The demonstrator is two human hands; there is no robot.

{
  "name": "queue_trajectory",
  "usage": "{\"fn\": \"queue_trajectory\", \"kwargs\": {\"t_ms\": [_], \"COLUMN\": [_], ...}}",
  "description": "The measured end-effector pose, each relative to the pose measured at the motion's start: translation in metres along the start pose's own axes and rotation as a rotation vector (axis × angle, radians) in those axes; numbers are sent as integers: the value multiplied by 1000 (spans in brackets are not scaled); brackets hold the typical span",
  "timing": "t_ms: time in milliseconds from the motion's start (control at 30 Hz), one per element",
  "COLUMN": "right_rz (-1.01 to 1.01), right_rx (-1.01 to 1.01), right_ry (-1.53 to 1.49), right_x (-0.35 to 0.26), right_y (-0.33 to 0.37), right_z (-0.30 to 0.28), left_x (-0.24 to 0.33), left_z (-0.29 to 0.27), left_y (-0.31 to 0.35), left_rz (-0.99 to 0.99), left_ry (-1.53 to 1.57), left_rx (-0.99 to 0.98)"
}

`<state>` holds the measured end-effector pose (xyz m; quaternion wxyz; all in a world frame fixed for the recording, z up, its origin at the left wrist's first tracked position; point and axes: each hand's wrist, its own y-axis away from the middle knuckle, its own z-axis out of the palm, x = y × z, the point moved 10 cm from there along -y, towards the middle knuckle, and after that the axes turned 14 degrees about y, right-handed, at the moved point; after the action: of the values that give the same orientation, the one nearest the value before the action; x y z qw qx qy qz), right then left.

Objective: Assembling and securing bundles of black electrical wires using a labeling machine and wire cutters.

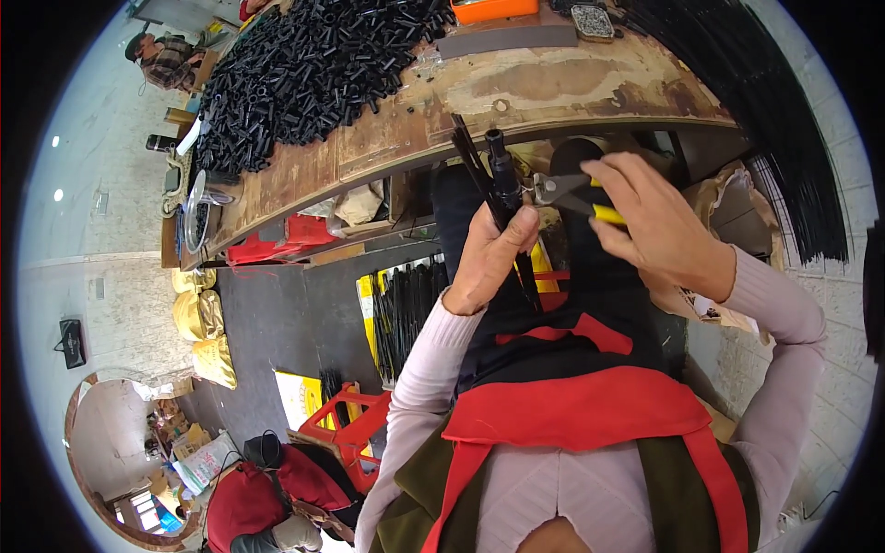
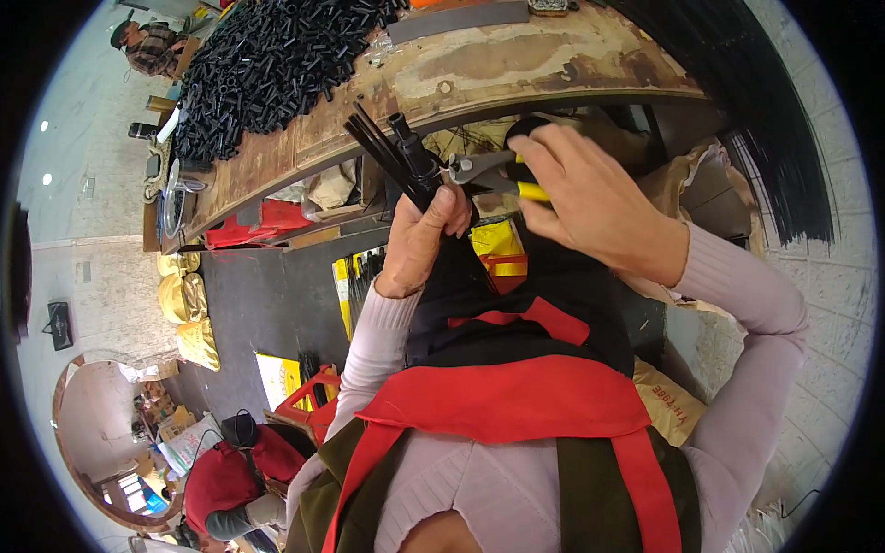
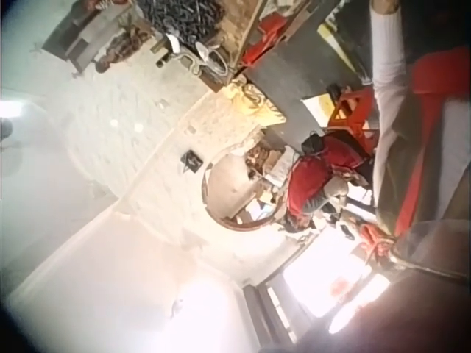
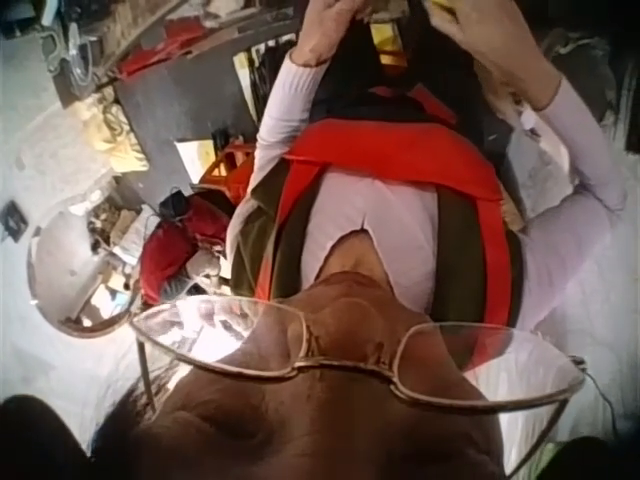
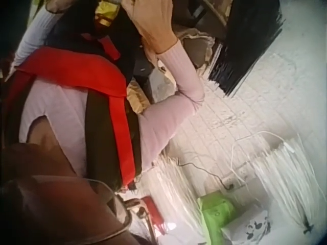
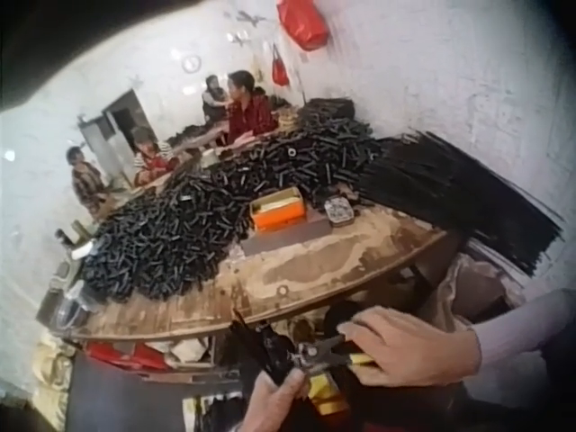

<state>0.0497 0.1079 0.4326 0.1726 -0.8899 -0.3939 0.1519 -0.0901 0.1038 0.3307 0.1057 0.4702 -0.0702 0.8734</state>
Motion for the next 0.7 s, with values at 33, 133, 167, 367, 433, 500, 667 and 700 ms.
{"fn": "queue_trajectory", "kwargs": {"t_ms": [33, 133, 167, 367, 433, 500, 667, 700], "right_rz": [-4, -125, -42, 596, 380, 28, 4, 5], "right_rx": [1, -87, -282, -865, -816, 8, -340, -344], "right_ry": [4, 256, 4, -941, -520, -81, -258, -262], "right_x": [1, -3, 6, -2, 5, 4, 7, 5], "right_y": [-2, -11, -14, 32, 24, 3, -3, -2], "right_z": [-1, -2, 6, 66, 58, 4, 31, 29], "left_x": [-1, 0, -1, -3, -4, 4, 7, 12], "left_z": [-3, -6, -5, 2, 4, 5, -10, -4], "left_y": [-1, -5, -5, 0, -1, -5, -2, 0], "left_rz": [5, 35, 21, -45, -71, -30, 45, 68], "left_ry": [1, 70, 58, 100, 113, -61, 134, 119], "left_rx": [-1, -2, 2, -79, -85, -4, 69, 29]}}
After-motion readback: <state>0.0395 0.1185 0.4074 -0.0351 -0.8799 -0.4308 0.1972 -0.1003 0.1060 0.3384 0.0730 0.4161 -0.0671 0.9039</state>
